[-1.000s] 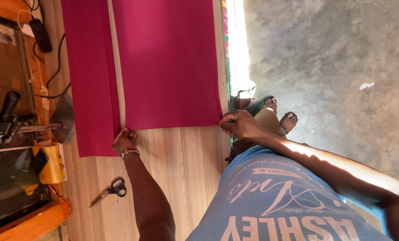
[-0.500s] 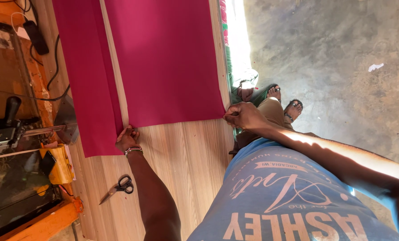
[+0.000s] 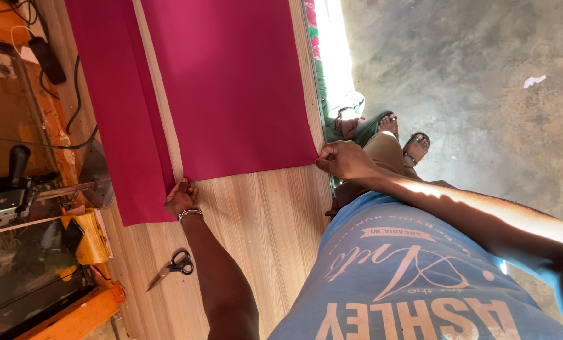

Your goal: Aligning and folding pink fabric strips on a wooden workbench

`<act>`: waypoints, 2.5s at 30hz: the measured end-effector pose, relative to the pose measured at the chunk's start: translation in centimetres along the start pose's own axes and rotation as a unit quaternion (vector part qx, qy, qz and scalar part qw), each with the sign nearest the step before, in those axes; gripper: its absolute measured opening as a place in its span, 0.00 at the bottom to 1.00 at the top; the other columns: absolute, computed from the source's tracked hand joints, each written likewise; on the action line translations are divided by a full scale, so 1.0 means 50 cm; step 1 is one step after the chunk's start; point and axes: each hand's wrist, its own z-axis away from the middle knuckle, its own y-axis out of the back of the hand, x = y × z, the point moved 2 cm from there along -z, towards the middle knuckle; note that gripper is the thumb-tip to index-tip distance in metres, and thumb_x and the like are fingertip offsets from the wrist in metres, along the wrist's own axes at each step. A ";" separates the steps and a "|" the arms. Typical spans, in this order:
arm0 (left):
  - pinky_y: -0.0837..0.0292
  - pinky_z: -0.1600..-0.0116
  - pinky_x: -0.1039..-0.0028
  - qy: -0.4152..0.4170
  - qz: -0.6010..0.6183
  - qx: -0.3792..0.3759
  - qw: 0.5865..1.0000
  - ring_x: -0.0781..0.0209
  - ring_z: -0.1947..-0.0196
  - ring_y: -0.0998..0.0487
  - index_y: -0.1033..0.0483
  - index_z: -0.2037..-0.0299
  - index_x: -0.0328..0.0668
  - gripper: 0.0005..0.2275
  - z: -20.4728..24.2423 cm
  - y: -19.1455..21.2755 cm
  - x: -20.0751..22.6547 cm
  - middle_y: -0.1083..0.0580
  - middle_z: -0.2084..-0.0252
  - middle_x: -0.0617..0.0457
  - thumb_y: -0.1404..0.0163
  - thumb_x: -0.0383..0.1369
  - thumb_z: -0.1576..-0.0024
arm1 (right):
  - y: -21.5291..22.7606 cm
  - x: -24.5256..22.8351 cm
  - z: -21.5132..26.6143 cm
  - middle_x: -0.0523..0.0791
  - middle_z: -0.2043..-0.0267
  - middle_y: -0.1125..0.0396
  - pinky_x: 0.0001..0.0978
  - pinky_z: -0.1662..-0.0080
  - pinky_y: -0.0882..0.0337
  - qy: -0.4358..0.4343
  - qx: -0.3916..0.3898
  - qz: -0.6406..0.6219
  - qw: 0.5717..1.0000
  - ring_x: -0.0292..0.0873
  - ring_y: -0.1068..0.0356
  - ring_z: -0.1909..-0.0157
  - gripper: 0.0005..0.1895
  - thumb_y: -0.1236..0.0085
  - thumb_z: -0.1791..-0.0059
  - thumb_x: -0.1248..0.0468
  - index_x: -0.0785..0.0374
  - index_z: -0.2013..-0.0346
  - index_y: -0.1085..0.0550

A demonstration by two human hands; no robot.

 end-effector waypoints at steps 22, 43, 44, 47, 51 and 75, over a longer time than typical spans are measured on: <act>0.13 0.66 0.60 0.012 0.003 -0.036 0.999 0.60 0.82 0.23 0.16 0.63 0.33 0.08 -0.011 0.010 0.002 0.23 0.74 0.43 0.34 0.20 0.51 | -0.007 -0.015 -0.005 0.51 0.70 0.25 0.53 0.56 0.28 -0.012 0.002 0.041 0.999 0.62 0.25 0.58 0.16 0.39 0.53 0.45 0.52 0.71 0.20; 0.15 0.68 0.61 0.026 -0.023 0.024 0.999 0.62 0.84 0.26 0.20 0.65 0.35 0.09 -0.088 0.017 -0.047 0.24 0.75 0.44 0.34 0.20 0.52 | 0.035 -0.054 0.017 0.43 0.80 0.25 0.46 0.57 0.25 -0.096 -0.043 0.051 0.993 0.51 0.21 0.66 0.18 0.41 0.55 0.45 0.52 0.81 0.19; 0.15 0.67 0.59 0.043 -0.014 0.030 0.999 0.60 0.84 0.26 0.20 0.66 0.35 0.10 -0.096 0.019 -0.050 0.24 0.76 0.44 0.33 0.19 0.53 | 0.033 -0.048 0.014 0.43 0.80 0.25 0.46 0.57 0.25 -0.091 -0.047 0.054 0.993 0.51 0.21 0.66 0.17 0.41 0.55 0.46 0.52 0.81 0.19; 0.16 0.69 0.61 0.024 -0.036 0.042 0.998 0.62 0.84 0.26 0.21 0.65 0.36 0.09 -0.090 0.014 -0.051 0.25 0.75 0.45 0.35 0.19 0.52 | 0.027 -0.034 0.006 0.43 0.81 0.25 0.46 0.57 0.24 -0.075 -0.038 0.052 0.995 0.51 0.21 0.66 0.18 0.42 0.55 0.45 0.52 0.81 0.19; 0.18 0.67 0.54 0.024 0.006 0.061 0.998 0.56 0.83 0.27 0.22 0.66 0.36 0.11 -0.120 0.018 -0.073 0.27 0.74 0.42 0.38 0.15 0.55 | 0.015 0.011 -0.017 0.41 0.80 0.24 0.46 0.55 0.24 -0.059 -0.049 0.066 0.995 0.51 0.21 0.64 0.21 0.45 0.55 0.41 0.50 0.81 0.19; 0.26 0.46 0.55 -0.264 -0.625 0.205 0.706 0.39 0.47 0.26 0.23 0.54 0.37 0.11 0.045 0.104 0.024 0.27 0.52 0.41 0.41 0.27 0.45 | 0.064 0.090 -0.036 0.44 0.74 0.21 0.45 0.52 0.25 -0.040 -0.041 0.080 0.995 0.54 0.21 0.59 0.18 0.47 0.50 0.45 0.52 0.71 0.18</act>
